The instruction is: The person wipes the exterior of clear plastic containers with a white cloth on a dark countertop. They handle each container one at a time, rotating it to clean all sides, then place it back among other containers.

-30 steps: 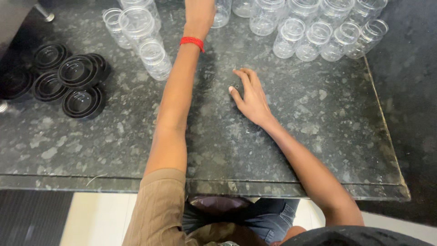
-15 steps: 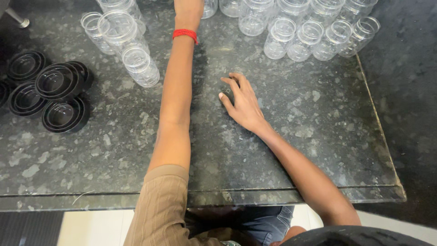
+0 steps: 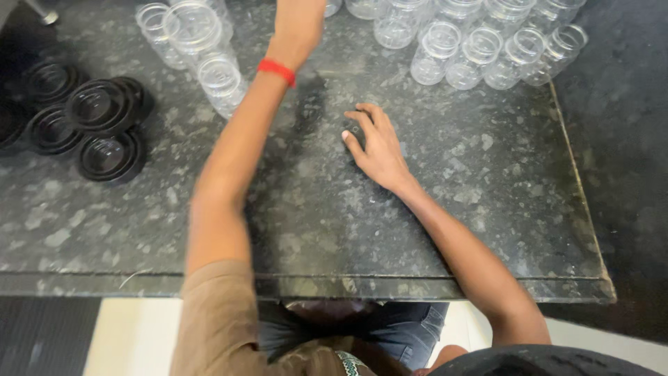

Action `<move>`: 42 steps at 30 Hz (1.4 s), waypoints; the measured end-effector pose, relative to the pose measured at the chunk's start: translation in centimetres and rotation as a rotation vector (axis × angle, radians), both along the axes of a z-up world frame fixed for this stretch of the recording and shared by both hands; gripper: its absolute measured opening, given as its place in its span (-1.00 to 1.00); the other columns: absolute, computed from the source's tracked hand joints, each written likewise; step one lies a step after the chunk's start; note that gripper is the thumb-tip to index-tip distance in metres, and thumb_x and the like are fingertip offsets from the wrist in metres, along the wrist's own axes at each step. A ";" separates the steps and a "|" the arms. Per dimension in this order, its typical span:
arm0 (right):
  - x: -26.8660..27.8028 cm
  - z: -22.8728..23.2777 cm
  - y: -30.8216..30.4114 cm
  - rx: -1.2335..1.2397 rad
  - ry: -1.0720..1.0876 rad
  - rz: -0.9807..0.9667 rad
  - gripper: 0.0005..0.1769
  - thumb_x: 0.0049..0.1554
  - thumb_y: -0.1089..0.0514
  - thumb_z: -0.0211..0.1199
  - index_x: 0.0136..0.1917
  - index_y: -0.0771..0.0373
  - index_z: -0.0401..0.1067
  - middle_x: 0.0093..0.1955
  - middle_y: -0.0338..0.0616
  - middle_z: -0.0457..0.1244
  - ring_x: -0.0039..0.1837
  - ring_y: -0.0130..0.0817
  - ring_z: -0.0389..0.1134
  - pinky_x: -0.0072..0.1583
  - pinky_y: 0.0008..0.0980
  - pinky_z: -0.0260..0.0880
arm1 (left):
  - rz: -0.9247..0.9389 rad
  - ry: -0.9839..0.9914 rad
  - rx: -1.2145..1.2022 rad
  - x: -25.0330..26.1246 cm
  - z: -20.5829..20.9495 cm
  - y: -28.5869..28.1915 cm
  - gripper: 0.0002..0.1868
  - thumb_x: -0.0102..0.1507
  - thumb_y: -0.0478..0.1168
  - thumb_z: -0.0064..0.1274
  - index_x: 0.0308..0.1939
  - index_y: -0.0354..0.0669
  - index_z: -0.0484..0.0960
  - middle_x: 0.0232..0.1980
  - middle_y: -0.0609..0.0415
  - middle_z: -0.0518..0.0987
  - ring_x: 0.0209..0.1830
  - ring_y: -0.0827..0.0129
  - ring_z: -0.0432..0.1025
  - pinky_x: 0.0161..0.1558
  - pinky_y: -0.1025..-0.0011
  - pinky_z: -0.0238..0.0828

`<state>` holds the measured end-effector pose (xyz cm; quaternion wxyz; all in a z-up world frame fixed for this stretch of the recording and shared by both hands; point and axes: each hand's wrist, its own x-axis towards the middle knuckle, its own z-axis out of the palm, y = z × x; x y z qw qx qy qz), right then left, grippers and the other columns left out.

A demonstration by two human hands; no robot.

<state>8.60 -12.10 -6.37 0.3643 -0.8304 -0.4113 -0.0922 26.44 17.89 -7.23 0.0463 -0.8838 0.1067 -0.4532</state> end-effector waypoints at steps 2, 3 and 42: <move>0.0 0.0 0.1 0.025 -0.004 -0.005 -0.59 0.25 0.10 0.24 0.33 0.26 0.38 0.41 0.14 0.14 0.45 0.11 0.17 0.43 -0.03 0.18 | -0.185 0.116 -0.221 -7.0 2.0 -1.8 -0.79 0.25 -0.36 0.02 -0.03 -0.23 0.53 -0.24 -0.13 0.61 -0.24 -0.11 0.52 -0.29 -0.03 0.38; 0.0 0.1 0.1 0.024 -0.012 0.000 -0.60 0.25 0.10 0.24 0.32 0.25 0.39 0.41 0.14 0.14 0.44 0.12 0.18 0.42 -0.03 0.19 | -0.237 0.134 -0.273 -10.8 2.6 -2.8 -0.66 0.25 -0.33 0.04 0.11 -0.33 0.47 -0.23 -0.21 0.60 -0.23 -0.18 0.50 -0.30 -0.04 0.37; 13.5 5.6 27.5 -0.109 -0.678 0.167 -0.59 0.04 0.16 0.47 0.13 0.13 0.40 0.14 -0.14 0.29 0.28 -0.05 0.21 0.28 0.05 0.14 | -0.108 0.502 -0.466 -29.6 2.1 -5.3 -0.68 0.09 -0.50 -0.02 -0.06 -0.30 0.50 -0.04 -0.15 0.44 0.04 -0.05 0.43 -0.02 0.07 0.50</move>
